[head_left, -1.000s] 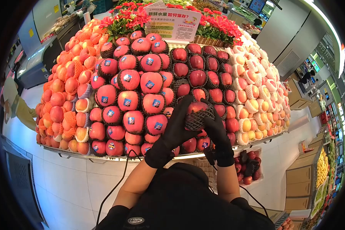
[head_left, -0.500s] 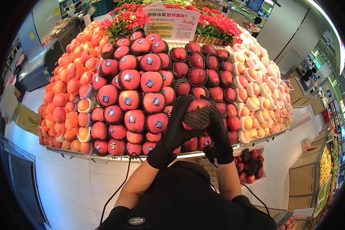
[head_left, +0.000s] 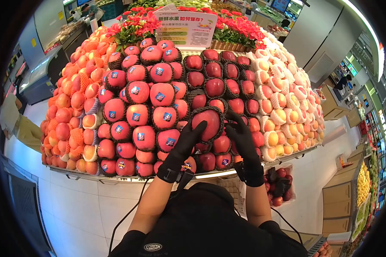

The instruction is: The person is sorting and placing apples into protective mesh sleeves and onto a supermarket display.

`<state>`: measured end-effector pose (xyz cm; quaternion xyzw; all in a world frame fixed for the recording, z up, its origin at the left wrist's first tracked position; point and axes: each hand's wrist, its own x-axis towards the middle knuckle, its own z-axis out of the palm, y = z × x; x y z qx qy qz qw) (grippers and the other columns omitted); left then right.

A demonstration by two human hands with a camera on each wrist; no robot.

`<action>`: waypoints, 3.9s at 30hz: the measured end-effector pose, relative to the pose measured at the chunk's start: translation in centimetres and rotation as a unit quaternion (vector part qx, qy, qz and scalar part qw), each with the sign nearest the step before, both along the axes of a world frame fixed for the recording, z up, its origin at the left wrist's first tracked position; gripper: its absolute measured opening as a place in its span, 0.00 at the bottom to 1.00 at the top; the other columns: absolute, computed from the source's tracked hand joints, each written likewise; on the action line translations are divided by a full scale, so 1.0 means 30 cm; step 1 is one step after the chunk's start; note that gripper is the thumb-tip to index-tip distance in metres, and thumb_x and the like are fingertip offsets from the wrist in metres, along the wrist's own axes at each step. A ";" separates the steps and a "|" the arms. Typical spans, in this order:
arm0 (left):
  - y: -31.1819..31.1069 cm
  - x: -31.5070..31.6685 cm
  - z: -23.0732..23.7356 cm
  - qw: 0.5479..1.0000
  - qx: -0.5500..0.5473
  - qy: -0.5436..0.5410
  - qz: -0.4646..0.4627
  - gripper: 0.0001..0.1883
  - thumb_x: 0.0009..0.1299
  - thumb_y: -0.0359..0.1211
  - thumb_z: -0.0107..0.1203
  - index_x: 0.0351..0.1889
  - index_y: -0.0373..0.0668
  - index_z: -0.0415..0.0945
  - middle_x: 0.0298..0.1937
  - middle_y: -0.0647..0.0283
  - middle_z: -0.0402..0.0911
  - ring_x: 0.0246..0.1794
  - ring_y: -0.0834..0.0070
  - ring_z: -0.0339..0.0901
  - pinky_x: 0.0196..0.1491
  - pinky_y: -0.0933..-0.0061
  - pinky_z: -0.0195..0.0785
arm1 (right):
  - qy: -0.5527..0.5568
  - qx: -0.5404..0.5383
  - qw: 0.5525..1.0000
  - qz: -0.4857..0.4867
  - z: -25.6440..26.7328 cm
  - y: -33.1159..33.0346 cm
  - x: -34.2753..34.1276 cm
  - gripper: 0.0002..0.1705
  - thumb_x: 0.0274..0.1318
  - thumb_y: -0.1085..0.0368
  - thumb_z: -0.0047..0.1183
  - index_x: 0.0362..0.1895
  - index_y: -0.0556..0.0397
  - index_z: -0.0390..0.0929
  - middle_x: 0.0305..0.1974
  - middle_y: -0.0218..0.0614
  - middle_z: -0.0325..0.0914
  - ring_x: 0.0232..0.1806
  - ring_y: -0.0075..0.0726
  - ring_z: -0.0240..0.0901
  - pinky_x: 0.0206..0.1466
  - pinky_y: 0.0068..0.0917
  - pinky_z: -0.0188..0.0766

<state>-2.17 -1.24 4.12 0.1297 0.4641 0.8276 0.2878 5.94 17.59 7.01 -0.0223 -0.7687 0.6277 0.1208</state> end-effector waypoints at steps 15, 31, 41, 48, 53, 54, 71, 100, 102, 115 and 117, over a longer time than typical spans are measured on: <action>0.167 0.054 -0.047 0.996 -0.019 0.079 -0.032 0.27 0.81 0.45 0.37 0.73 0.42 0.54 0.67 0.62 0.64 0.60 0.74 0.68 0.55 0.66 0.71 | -0.035 -0.092 0.991 -0.089 0.008 0.026 -0.031 0.61 0.37 0.64 0.73 0.71 0.56 0.46 0.66 0.48 0.55 0.66 0.44 0.60 0.58 0.35 0.73; 0.409 0.032 0.055 0.970 -0.088 0.223 -0.038 0.42 0.62 0.27 0.60 0.74 0.41 0.51 0.71 0.57 0.59 0.72 0.67 0.56 0.71 0.65 0.54 | -0.075 -0.188 0.979 0.026 0.025 0.304 0.042 0.40 0.49 0.68 0.60 0.68 0.59 0.59 0.59 0.36 0.70 0.56 0.28 0.70 0.54 0.28 0.73; 0.469 0.040 0.016 0.947 -0.096 0.302 -0.041 0.36 0.60 0.26 0.64 0.67 0.41 0.64 0.65 0.60 0.69 0.68 0.70 0.63 0.69 0.66 0.56 | -0.040 -0.194 0.975 0.103 -0.041 0.446 0.074 0.52 0.43 0.66 0.66 0.72 0.58 0.52 0.68 0.40 0.59 0.68 0.33 0.58 0.63 0.30 0.67; 0.491 0.070 -0.010 0.952 -0.143 0.247 -0.108 0.34 0.63 0.29 0.64 0.68 0.41 0.63 0.64 0.58 0.72 0.64 0.72 0.68 0.65 0.68 0.63 | -0.081 -0.221 0.964 0.127 -0.007 0.471 0.117 0.54 0.43 0.63 0.70 0.72 0.56 0.51 0.69 0.41 0.57 0.70 0.34 0.54 0.68 0.32 0.62; 0.503 0.081 -0.034 0.940 -0.171 0.271 -0.119 0.33 0.65 0.32 0.63 0.68 0.41 0.63 0.63 0.58 0.73 0.63 0.72 0.69 0.64 0.69 0.64 | -0.057 -0.134 0.981 0.130 -0.095 0.495 0.109 0.55 0.41 0.65 0.72 0.72 0.55 0.52 0.68 0.40 0.59 0.70 0.34 0.55 0.68 0.32 0.62; 0.503 0.085 -0.023 0.943 -0.171 0.259 -0.121 0.33 0.66 0.31 0.62 0.69 0.41 0.62 0.64 0.58 0.71 0.64 0.72 0.67 0.65 0.68 0.63 | -0.035 -0.126 0.985 0.116 -0.094 0.492 0.107 0.54 0.41 0.65 0.71 0.72 0.55 0.53 0.67 0.40 0.59 0.70 0.34 0.55 0.68 0.32 0.62; 0.266 -0.006 -0.102 0.992 -0.025 0.064 0.103 0.17 0.76 0.35 0.49 0.60 0.38 0.67 0.56 0.58 0.72 0.53 0.67 0.75 0.53 0.61 0.76 | -0.031 -0.050 0.998 -0.009 0.097 0.439 -0.147 0.35 0.47 0.67 0.64 0.61 0.55 0.66 0.53 0.35 0.73 0.54 0.29 0.70 0.54 0.28 0.73; 0.062 -0.136 -0.016 0.970 0.089 0.048 0.220 0.11 0.76 0.27 0.44 0.51 0.34 0.74 0.40 0.62 0.78 0.36 0.79 0.74 0.42 0.74 0.71 | 0.051 0.260 0.963 -0.043 0.297 0.320 -1.344 0.43 0.35 0.51 0.71 0.56 0.56 0.70 0.42 0.47 0.80 0.34 0.37 0.80 0.35 0.32 0.78; 0.066 -0.139 -0.022 0.974 0.068 0.037 0.212 0.10 0.75 0.28 0.44 0.49 0.34 0.74 0.39 0.60 0.78 0.36 0.76 0.75 0.42 0.72 0.71 | 0.053 0.294 0.953 -0.052 0.288 0.299 -1.428 0.43 0.35 0.49 0.70 0.56 0.55 0.70 0.45 0.50 0.79 0.40 0.42 0.80 0.42 0.34 0.77; 0.020 -0.161 -0.016 0.992 0.050 0.011 0.117 0.15 0.75 0.28 0.46 0.59 0.37 0.70 0.53 0.63 0.77 0.48 0.78 0.74 0.54 0.72 0.69 | -0.091 0.467 0.876 -0.074 0.139 0.119 -1.762 0.40 0.43 0.50 0.58 0.56 0.65 0.66 0.49 0.69 0.73 0.55 0.65 0.71 0.58 0.40 0.72; 0.025 -0.163 -0.013 0.991 0.047 -0.003 0.128 0.13 0.74 0.27 0.46 0.55 0.37 0.72 0.51 0.61 0.77 0.46 0.76 0.75 0.52 0.71 0.69 | -0.111 0.477 0.870 -0.054 0.110 0.115 -1.773 0.38 0.44 0.52 0.57 0.55 0.68 0.66 0.48 0.69 0.74 0.56 0.65 0.71 0.58 0.40 0.72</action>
